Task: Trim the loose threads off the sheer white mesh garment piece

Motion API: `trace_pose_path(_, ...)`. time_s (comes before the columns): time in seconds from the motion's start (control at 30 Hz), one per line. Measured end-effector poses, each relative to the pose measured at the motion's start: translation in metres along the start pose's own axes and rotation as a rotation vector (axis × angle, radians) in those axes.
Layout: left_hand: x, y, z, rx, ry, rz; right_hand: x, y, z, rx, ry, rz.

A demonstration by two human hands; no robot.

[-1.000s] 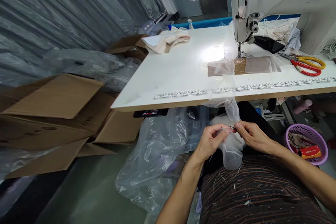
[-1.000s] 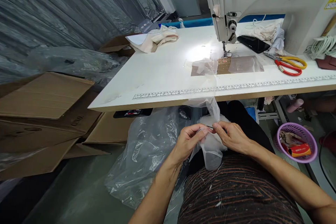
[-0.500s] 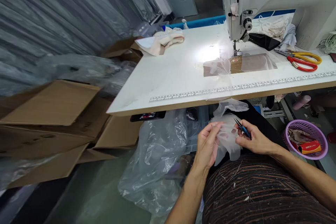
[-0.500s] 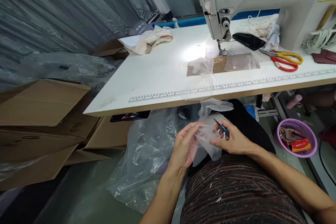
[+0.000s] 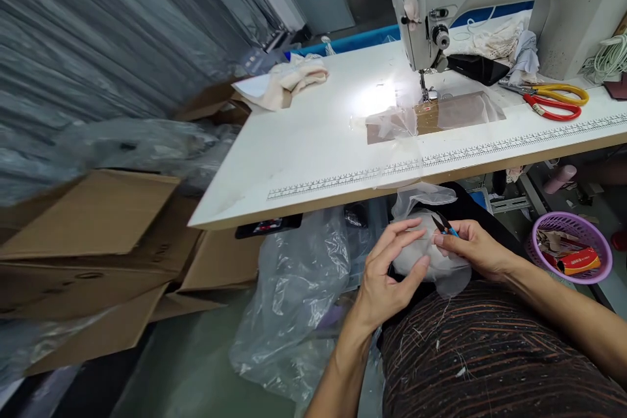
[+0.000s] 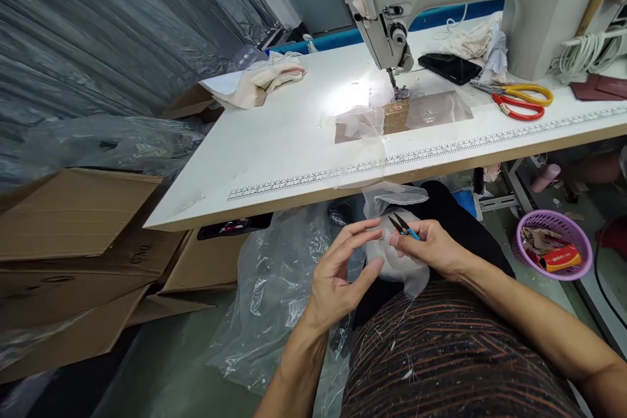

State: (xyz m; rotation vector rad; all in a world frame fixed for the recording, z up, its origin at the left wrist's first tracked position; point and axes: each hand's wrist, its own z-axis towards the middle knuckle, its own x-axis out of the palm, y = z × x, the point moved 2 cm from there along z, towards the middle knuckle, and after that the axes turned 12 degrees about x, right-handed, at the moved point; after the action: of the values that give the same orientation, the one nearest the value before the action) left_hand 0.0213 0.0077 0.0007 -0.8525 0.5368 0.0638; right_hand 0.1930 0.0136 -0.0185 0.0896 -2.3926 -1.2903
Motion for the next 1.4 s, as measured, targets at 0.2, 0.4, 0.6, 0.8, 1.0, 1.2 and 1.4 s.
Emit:
trace_pose_path(0.2,0.014,0.006,0.006,-0.013,-0.02,-0.032,0.001,0.003,-0.004,0.027,0.056,0.095)
trace_pose_path(0.4,0.012,0.012,0.003,-0.276,-0.075,-0.186,-0.002,0.008,-0.007,-0.068,-0.023,-0.032)
trace_pose_path(0.6,0.006,0.012,0.006,-0.44,-0.034,-0.406,-0.003,0.007,-0.005,-0.129,-0.012,-0.146)
trace_pose_path(0.8,0.003,0.007,0.013,-0.42,-0.012,-0.362,-0.003,0.007,-0.005,-0.132,-0.021,-0.203)
trace_pose_path(1.0,0.001,0.006,0.011,-0.571,0.059,-0.468,-0.004,0.014,-0.008,-0.148,-0.057,-0.247)
trace_pose_path(1.2,-0.001,0.006,0.012,-0.628,0.103,-0.533,-0.002,0.015,-0.009,-0.171,-0.059,-0.271)
trace_pose_path(1.4,-0.002,0.003,0.013,-0.684,0.09,-0.556,-0.004,0.011,-0.015,-0.165,-0.058,-0.438)
